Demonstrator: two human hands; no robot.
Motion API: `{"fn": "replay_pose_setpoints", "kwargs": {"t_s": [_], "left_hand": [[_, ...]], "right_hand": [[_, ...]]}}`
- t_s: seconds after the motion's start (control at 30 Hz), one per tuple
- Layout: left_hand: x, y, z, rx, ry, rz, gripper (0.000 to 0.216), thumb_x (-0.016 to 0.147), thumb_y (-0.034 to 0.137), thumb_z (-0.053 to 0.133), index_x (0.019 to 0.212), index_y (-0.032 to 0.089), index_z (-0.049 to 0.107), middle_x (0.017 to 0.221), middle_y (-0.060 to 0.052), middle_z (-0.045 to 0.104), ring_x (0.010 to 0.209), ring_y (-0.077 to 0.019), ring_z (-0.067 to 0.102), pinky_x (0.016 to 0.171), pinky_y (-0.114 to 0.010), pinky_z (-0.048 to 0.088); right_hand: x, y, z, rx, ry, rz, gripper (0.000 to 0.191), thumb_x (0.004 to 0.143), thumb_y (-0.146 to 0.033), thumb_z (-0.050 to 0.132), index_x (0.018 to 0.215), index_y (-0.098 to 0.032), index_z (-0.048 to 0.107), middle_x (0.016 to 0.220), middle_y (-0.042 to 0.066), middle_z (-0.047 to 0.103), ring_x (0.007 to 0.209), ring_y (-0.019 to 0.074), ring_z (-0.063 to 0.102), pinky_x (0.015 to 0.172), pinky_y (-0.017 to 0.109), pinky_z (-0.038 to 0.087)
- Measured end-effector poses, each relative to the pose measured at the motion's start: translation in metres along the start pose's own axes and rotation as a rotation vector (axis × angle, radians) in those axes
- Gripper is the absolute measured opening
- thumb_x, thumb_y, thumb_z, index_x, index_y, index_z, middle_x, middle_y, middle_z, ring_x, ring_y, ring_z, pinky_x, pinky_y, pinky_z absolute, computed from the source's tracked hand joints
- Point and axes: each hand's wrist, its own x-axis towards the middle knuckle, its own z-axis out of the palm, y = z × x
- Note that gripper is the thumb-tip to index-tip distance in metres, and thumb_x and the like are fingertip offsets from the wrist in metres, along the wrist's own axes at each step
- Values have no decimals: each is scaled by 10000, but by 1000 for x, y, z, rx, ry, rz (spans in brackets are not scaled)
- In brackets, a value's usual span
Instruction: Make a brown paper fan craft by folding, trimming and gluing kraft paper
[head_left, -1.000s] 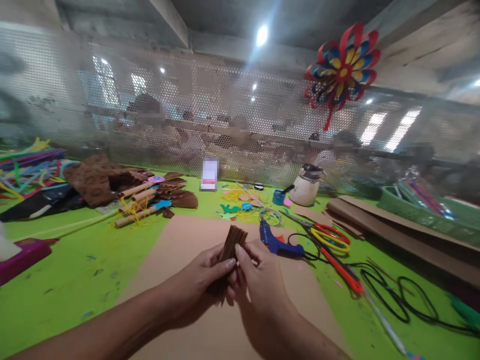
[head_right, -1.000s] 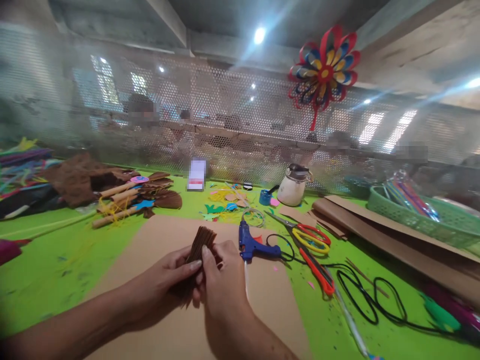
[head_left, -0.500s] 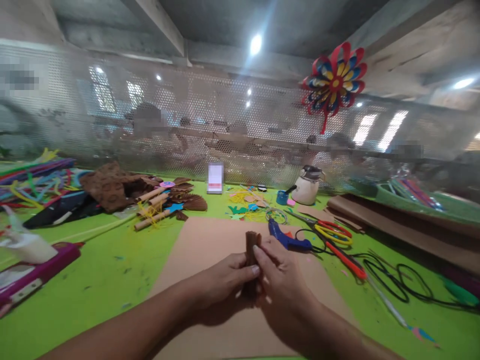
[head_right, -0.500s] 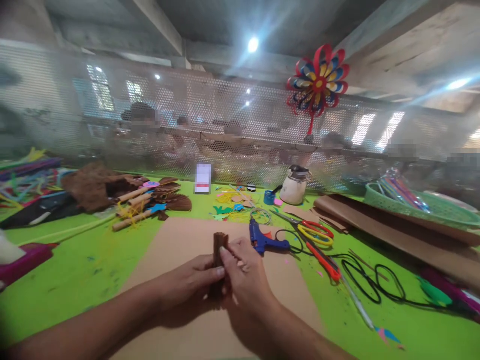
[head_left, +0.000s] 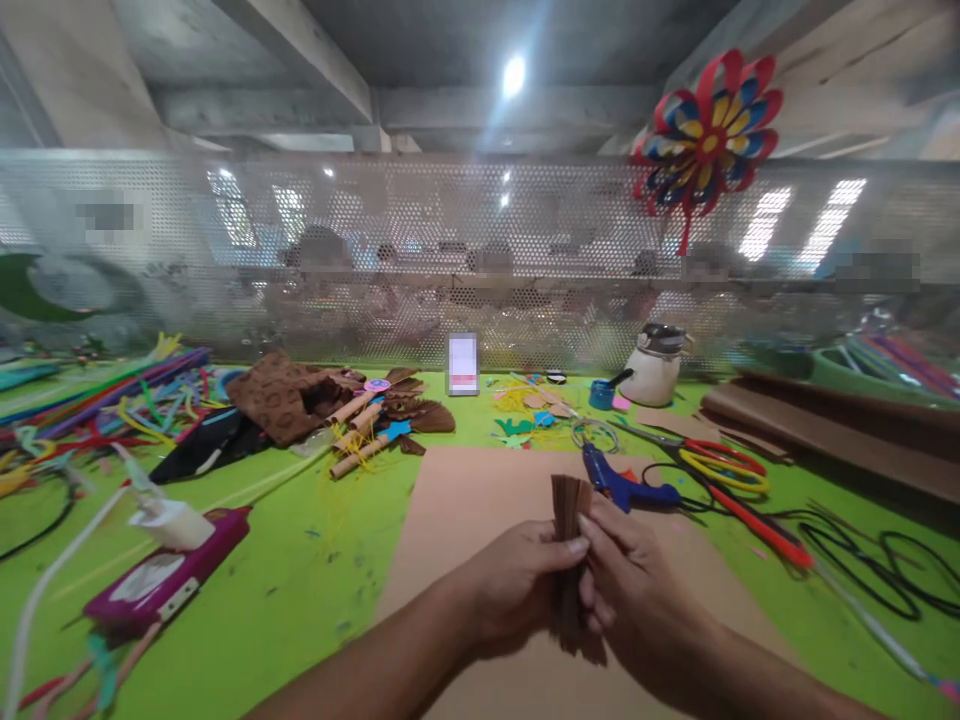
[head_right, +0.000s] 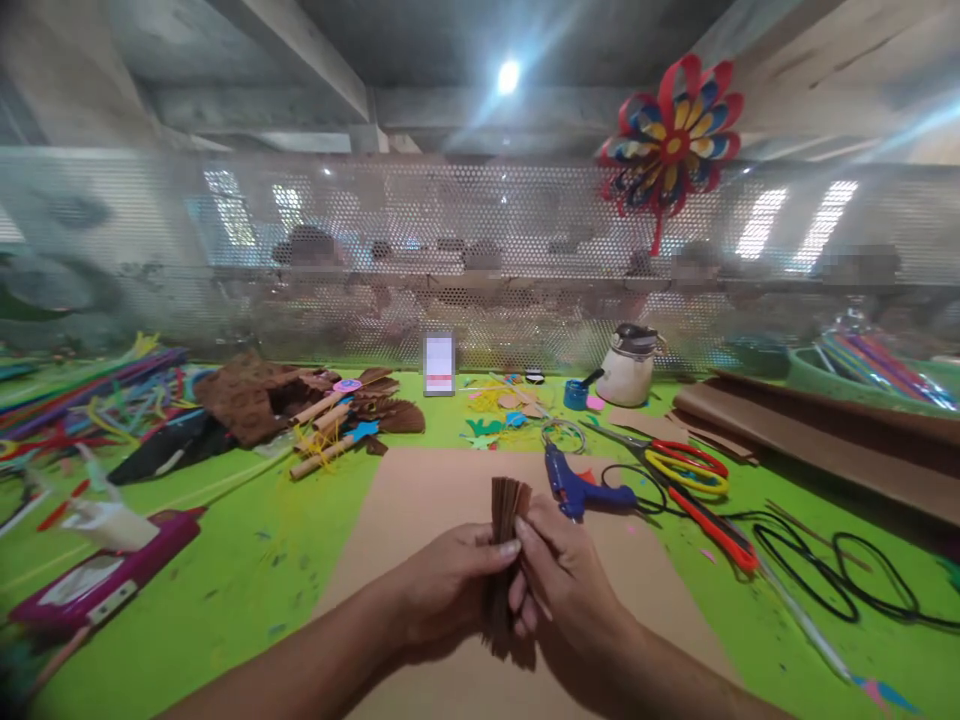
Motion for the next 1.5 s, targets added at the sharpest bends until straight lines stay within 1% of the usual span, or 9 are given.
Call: {"fn": "replay_pose_setpoints", "kwargs": {"t_s": [0.23,0.33,0.43,0.63,0.77,1.0,1.17,1.4,1.5], "left_hand": [[-2,5,-9,76,-5,-80,319,806,408,625,721,100,619,633,-76,629,550,-153,587,526,-249,434],[-1,7,-9,90,-40,-54,341,827,421,605,749,90,628,631,-92,644,586,-177,620,570,-269,463],[-1,9,-5,70,-42,-22,314,847,395,592,920,92,631,725,-110,683,682,-209,665,667,-319,499],[-2,18,5,83,-43,10,277,898,333,521,1026,98,592,767,-139,715,657,-212,686,649,-311,510],[-3,19,5,96,-69,14,318,909,327,465,975,57,620,856,-199,719,739,-259,701,693,-365,523],[-4,13,-2,46,-90,-63,314,894,319,407,943,84,609,839,-194,722,670,-265,699,651,-367,514],[-4,10,-1,-18,-66,-42,242,872,274,412,905,113,589,702,-126,700,600,-217,667,575,-292,475],[-6,9,1,-68,-86,-83,232,839,250,382,867,118,572,697,-152,704,609,-246,675,574,-298,457],[-6,8,1,-104,-95,-71,235,819,248,387,841,115,580,654,-138,691,577,-234,661,557,-289,450]], "right_hand": [[1,-10,0,-99,-64,-66,106,829,-274,568,826,-188,507,431,-80,514,335,104,509,357,211,446],[4,-13,-3,-178,-101,-53,114,824,-280,552,837,-193,480,412,-92,509,319,101,503,337,197,436],[7,-12,-8,-226,-114,-60,130,780,-245,570,788,-204,447,415,-127,444,287,62,435,295,154,376],[13,-24,-9,-104,-160,-33,152,704,-173,540,850,-201,503,437,-129,438,282,75,438,292,178,368],[15,-32,-7,-111,-154,-56,95,755,-267,587,790,-181,566,406,-99,447,297,75,429,324,189,369],[6,-35,1,-33,-65,14,328,807,-522,566,730,-204,548,433,-78,417,315,84,400,335,211,357],[4,-44,4,14,-5,56,253,803,-422,598,717,-194,534,592,-42,496,430,80,476,392,186,383],[5,-43,1,144,-108,187,40,753,-235,605,767,-200,592,642,-41,509,541,91,502,429,158,371],[1,-52,1,176,-109,249,117,735,-214,621,851,-227,620,794,-25,602,653,104,551,501,176,424]]}}
